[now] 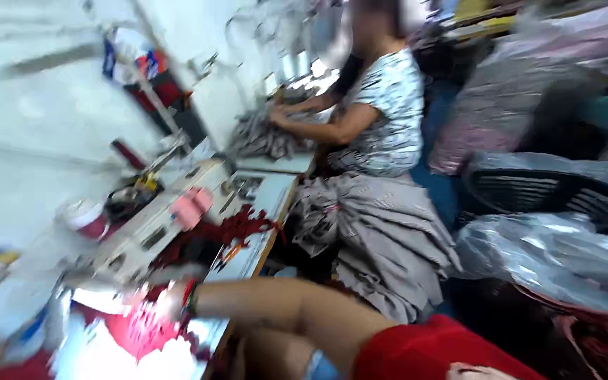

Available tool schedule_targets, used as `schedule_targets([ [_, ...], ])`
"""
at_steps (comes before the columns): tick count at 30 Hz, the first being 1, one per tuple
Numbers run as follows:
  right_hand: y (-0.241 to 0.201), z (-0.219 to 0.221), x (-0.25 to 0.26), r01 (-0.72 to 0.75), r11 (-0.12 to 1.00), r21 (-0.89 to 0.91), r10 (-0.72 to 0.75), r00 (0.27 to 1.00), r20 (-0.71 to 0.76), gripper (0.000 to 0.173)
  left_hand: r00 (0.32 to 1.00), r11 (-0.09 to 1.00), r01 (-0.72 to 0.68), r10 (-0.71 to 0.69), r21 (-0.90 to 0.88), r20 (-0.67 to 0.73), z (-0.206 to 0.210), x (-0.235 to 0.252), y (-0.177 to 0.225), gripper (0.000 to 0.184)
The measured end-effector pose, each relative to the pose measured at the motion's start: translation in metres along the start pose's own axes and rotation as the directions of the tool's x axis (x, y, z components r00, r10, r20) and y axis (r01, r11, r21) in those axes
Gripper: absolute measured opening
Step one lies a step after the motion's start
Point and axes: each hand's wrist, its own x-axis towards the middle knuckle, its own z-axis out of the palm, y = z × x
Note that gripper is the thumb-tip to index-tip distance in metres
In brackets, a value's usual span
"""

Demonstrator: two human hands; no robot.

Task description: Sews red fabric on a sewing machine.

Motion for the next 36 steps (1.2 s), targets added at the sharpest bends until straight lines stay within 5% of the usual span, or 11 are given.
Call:
schedule_targets([
  [3, 0.014, 0.010, 0.022, 0.160, 0.976, -0.146, -0.151, 0.986, 0.071, 0.040, 0.910, 0.991, 0.128, -0.131, 0.033, 0.395, -0.028, -0.052, 0.082, 0.049],
  [5, 0.026, 0.018, 0.043, 0.266, 0.937, -0.226, -0.243, 0.962, 0.123, 0.048, 0.770, 0.999, 0.020, 0.005, -0.032, 0.638, -0.064, -0.074, 0.104, 0.038],
  [7, 0.036, 0.027, 0.056, 0.296, 0.923, -0.245, -0.279, 0.955, 0.102, 0.059, 0.671, 0.982, -0.165, 0.184, -0.097, 0.718, -0.106, -0.092, 0.132, 0.033],
  [10, 0.040, 0.029, 0.057, 0.235, 0.940, -0.249, -0.222, 0.972, 0.077, 0.069, 0.730, 0.929, -0.366, 0.322, -0.053, 0.603, -0.162, -0.093, 0.174, 0.029],
  [14, 0.042, 0.027, 0.057, 0.218, 0.935, -0.280, -0.205, 0.976, 0.078, 0.072, 0.899, 0.807, -0.438, 0.385, 0.396, 0.208, -0.198, -0.035, 0.206, 0.025],
  [17, 0.043, 0.029, 0.058, 0.227, 0.928, -0.295, -0.221, 0.974, 0.056, 0.077, 0.818, 0.691, -0.491, 0.575, 0.530, 0.009, -0.197, 0.031, 0.196, 0.015],
  [21, 0.044, 0.033, 0.051, 0.264, 0.910, -0.318, -0.288, 0.957, -0.030, 0.074, 0.782, 0.593, -0.498, 0.622, 0.633, 0.033, -0.188, 0.085, 0.169, 0.021],
  [31, 0.048, 0.039, 0.044, 0.332, 0.811, -0.482, -0.423, 0.901, -0.090, 0.060, 0.767, 0.456, -0.474, 0.634, 0.753, 0.098, -0.179, 0.088, 0.139, 0.026],
  [36, 0.049, 0.038, 0.047, 0.413, 0.781, -0.469, -0.497, 0.865, -0.065, 0.061, 0.776, 0.475, -0.468, 0.625, 0.746, 0.088, -0.182, 0.088, 0.136, 0.023],
])
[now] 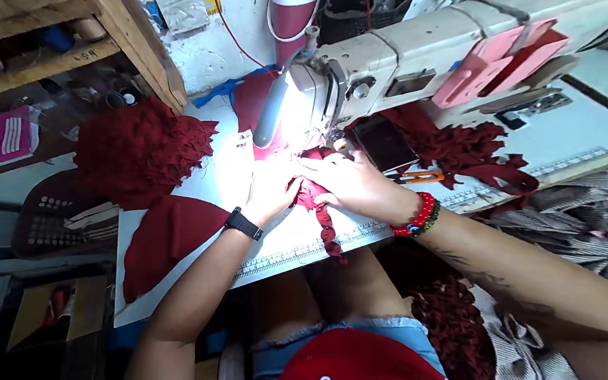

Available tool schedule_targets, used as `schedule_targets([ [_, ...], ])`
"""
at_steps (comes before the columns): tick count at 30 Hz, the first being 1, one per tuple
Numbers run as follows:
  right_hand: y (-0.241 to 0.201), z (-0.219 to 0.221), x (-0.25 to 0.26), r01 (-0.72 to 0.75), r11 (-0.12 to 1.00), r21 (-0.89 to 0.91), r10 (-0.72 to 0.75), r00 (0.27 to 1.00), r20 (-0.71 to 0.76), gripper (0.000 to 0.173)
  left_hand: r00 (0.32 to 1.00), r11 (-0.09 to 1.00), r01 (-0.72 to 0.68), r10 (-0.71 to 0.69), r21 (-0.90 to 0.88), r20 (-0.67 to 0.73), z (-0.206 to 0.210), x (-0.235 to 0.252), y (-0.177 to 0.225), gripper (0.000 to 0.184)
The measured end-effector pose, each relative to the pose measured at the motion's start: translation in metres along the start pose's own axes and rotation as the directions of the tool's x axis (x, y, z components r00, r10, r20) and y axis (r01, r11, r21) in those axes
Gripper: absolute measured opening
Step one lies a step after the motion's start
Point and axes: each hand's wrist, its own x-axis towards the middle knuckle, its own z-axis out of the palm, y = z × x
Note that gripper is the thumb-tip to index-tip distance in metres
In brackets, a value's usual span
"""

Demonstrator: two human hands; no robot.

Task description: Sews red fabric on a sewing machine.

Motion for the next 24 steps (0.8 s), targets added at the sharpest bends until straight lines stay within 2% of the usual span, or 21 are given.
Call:
schedule_targets([
  [4, 0.004, -0.001, 0.002, -0.013, 1.000, 0.020, 0.011, 0.996, 0.084, 0.045, 0.996, 0.997, -0.081, 0.081, 0.006, 0.041, -0.003, 0.001, 0.000, 0.022],
  [6, 0.005, 0.000, 0.001, -0.010, 1.000, 0.011, 0.009, 0.996, 0.085, 0.046, 0.994, 0.995, -0.095, 0.095, 0.009, 0.049, -0.002, 0.001, -0.002, 0.022],
  [14, 0.006, 0.001, -0.001, -0.021, 0.999, 0.030, 0.019, 0.997, 0.068, 0.043, 0.998, 0.997, 0.062, -0.062, -0.047, 0.003, 0.000, 0.002, 0.004, 0.023],
  [21, 0.010, -0.006, 0.013, -0.070, 0.997, 0.017, 0.066, 0.981, 0.180, 0.048, 0.989, 0.989, 0.148, -0.147, -0.015, 0.033, 0.002, 0.011, 0.000, 0.028],
  [24, 0.015, -0.007, 0.021, -0.118, 0.990, 0.071, 0.099, 0.969, 0.228, 0.050, 0.983, 0.983, 0.181, -0.181, 0.013, 0.038, 0.005, 0.016, -0.007, 0.028],
])
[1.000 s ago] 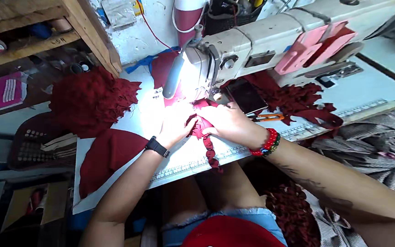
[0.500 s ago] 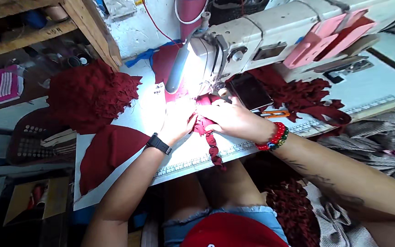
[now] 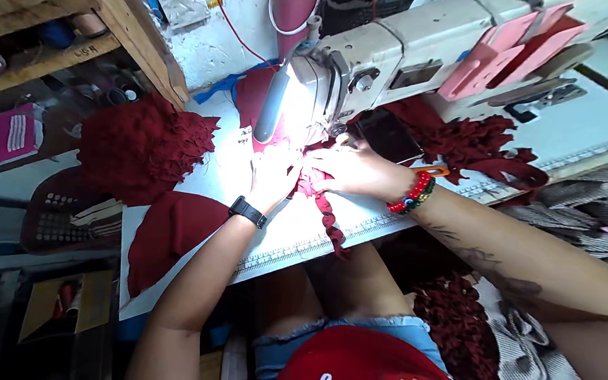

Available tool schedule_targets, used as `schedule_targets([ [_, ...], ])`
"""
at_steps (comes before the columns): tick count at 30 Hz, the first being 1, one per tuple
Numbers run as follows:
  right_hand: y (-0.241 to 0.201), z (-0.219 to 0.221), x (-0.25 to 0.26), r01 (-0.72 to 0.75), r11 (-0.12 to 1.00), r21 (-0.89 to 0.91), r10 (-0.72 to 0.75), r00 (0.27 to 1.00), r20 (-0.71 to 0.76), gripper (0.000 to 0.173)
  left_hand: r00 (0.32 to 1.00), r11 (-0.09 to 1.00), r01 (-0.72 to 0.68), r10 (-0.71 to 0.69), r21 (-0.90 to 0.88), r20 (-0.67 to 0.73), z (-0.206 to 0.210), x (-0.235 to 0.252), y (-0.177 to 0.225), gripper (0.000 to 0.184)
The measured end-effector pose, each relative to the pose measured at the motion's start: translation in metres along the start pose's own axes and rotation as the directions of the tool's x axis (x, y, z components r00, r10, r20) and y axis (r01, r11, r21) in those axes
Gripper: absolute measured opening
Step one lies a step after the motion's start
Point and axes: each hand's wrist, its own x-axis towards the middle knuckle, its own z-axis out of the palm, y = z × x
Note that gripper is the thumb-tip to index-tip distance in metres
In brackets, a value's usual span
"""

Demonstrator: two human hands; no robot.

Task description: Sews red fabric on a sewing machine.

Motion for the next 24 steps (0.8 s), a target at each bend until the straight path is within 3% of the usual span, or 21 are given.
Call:
schedule_targets([
  [3, 0.004, 0.005, 0.004, -0.006, 1.000, -0.003, 0.006, 0.999, -0.047, 0.046, 0.999, 0.999, 0.048, -0.048, -0.009, 0.024, -0.002, 0.003, -0.003, 0.030],
  [6, 0.001, 0.014, -0.006, -0.024, 0.999, 0.021, 0.027, 0.984, -0.174, 0.056, 0.998, 0.996, 0.020, -0.025, -0.082, -0.056, -0.007, -0.004, 0.005, 0.026],
  [10, -0.004, 0.027, -0.014, 0.021, 1.000, -0.004, -0.021, 0.946, -0.323, 0.041, 0.992, 0.992, -0.105, 0.099, -0.073, -0.079, -0.001, -0.013, 0.009, 0.021],
  [16, -0.002, 0.027, -0.016, 0.052, 0.997, -0.058, -0.066, 0.957, -0.284, 0.034, 0.997, 0.995, -0.070, 0.067, -0.067, -0.048, -0.002, -0.017, 0.009, 0.022],
  [24, 0.006, 0.022, 0.001, -0.010, 1.000, 0.013, 0.012, 0.978, -0.209, 0.034, 0.999, 0.999, 0.037, -0.037, -0.013, -0.013, -0.001, -0.004, 0.005, 0.024],
])
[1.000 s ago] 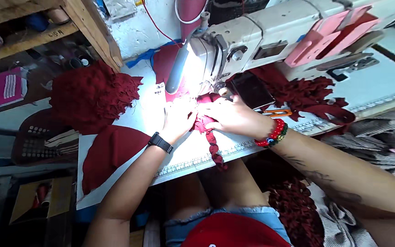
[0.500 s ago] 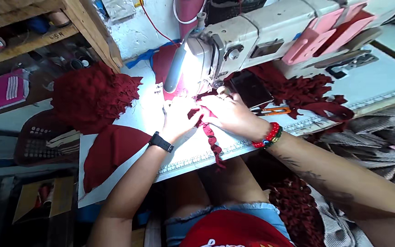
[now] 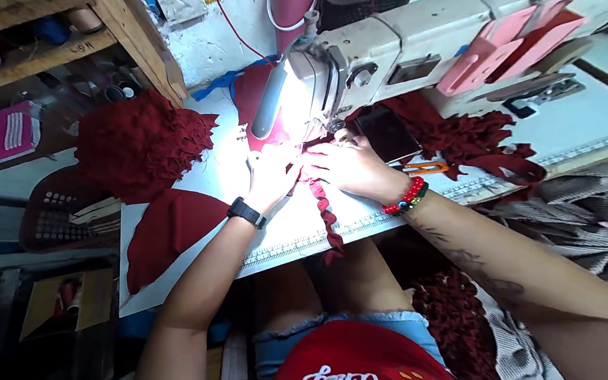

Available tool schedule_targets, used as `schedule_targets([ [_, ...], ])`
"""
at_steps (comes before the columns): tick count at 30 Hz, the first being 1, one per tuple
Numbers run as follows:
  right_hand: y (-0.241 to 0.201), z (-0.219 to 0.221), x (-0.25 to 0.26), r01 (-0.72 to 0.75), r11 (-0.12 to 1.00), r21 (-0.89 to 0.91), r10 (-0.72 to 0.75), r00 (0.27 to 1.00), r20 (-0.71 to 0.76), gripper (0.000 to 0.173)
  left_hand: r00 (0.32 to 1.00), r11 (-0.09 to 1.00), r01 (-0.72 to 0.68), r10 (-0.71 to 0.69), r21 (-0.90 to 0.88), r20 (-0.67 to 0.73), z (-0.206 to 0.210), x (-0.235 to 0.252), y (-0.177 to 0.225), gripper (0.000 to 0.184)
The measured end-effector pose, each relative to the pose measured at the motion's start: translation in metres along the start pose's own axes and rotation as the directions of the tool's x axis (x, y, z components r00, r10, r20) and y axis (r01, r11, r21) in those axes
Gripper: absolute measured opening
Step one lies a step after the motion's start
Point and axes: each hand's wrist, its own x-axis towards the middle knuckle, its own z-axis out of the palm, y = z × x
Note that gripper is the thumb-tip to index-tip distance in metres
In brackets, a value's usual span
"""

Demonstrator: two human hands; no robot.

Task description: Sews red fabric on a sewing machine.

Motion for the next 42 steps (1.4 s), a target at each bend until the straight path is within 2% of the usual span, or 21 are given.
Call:
schedule_targets([
  [3, 0.011, 0.012, 0.011, -0.027, 0.999, -0.035, 0.026, 0.999, -0.023, 0.038, 0.999, 1.000, -0.018, 0.019, 0.018, -0.049, 0.002, 0.001, -0.003, 0.023],
  [6, 0.006, 0.007, 0.010, -0.076, 0.997, 0.007, 0.076, 0.996, -0.038, 0.035, 0.985, 0.984, -0.163, 0.158, -0.076, -0.072, -0.002, -0.004, -0.001, 0.018],
  [8, -0.007, -0.001, 0.002, -0.093, 0.992, 0.090, 0.102, 0.990, -0.100, 0.029, 0.973, 0.965, -0.230, 0.228, -0.128, -0.028, -0.002, -0.008, -0.003, 0.020],
  [9, -0.013, -0.003, -0.003, -0.108, 0.987, 0.121, 0.125, 0.982, -0.143, 0.023, 0.972, 0.961, -0.233, 0.233, -0.147, -0.014, -0.001, -0.009, -0.003, 0.020],
  [11, -0.027, -0.009, -0.015, -0.154, 0.968, 0.199, 0.189, 0.968, -0.168, 0.023, 0.973, 0.961, -0.229, 0.230, -0.156, -0.009, 0.001, -0.009, -0.006, 0.020],
  [13, -0.035, -0.012, -0.026, -0.166, 0.957, 0.239, 0.201, 0.971, -0.132, 0.024, 0.979, 0.969, -0.202, 0.204, -0.140, 0.004, 0.000, -0.008, -0.005, 0.021],
  [17, -0.031, -0.011, -0.025, -0.196, 0.944, 0.267, 0.218, 0.974, -0.058, 0.014, 0.986, 0.983, -0.164, 0.165, -0.078, 0.002, -0.004, -0.009, 0.006, 0.019],
  [19, -0.029, -0.011, -0.020, -0.194, 0.940, 0.282, 0.216, 0.975, -0.048, 0.023, 0.987, 0.984, -0.158, 0.157, -0.078, -0.013, 0.001, -0.006, 0.001, 0.020],
  [24, -0.033, -0.003, -0.025, -0.151, 0.963, 0.222, 0.184, 0.974, -0.135, 0.030, 0.992, 0.987, -0.124, 0.124, -0.102, -0.007, 0.003, -0.004, -0.002, 0.021],
  [26, -0.025, 0.005, -0.016, -0.187, 0.955, 0.231, 0.221, 0.966, -0.132, 0.024, 0.994, 0.988, -0.112, 0.113, -0.108, 0.004, 0.002, -0.004, -0.001, 0.020],
  [28, -0.022, 0.002, -0.010, -0.250, 0.909, 0.334, 0.291, 0.954, -0.079, 0.015, 0.994, 0.989, -0.103, 0.105, -0.105, 0.010, 0.001, -0.004, -0.001, 0.019],
  [29, -0.022, -0.003, -0.008, -0.283, 0.869, 0.406, 0.320, 0.947, -0.026, 0.016, 0.995, 0.990, -0.096, 0.098, -0.104, 0.016, 0.001, -0.005, -0.001, 0.020],
  [32, -0.017, -0.017, -0.002, -0.319, 0.715, 0.622, 0.286, 0.945, 0.155, 0.023, 0.996, 0.993, -0.085, 0.087, -0.088, 0.028, 0.001, -0.004, -0.001, 0.022],
  [34, -0.012, -0.015, 0.007, -0.335, 0.650, 0.682, 0.270, 0.941, 0.205, 0.018, 0.996, 0.993, -0.080, 0.083, -0.081, 0.035, 0.000, -0.004, -0.001, 0.023],
  [37, -0.025, -0.018, -0.005, -0.317, 0.722, 0.615, 0.334, 0.938, 0.091, 0.020, 0.996, 0.992, -0.086, 0.087, -0.091, 0.010, 0.002, -0.004, -0.001, 0.021],
  [39, -0.033, -0.014, -0.017, -0.272, 0.771, 0.576, 0.341, 0.940, -0.013, 0.016, 0.996, 0.992, -0.086, 0.087, -0.090, 0.008, 0.003, -0.004, -0.003, 0.021],
  [42, -0.033, 0.001, -0.017, -0.263, 0.825, 0.500, 0.353, 0.931, -0.094, 0.018, 0.997, 0.994, -0.069, 0.072, -0.086, 0.027, 0.002, -0.003, -0.002, 0.022],
])
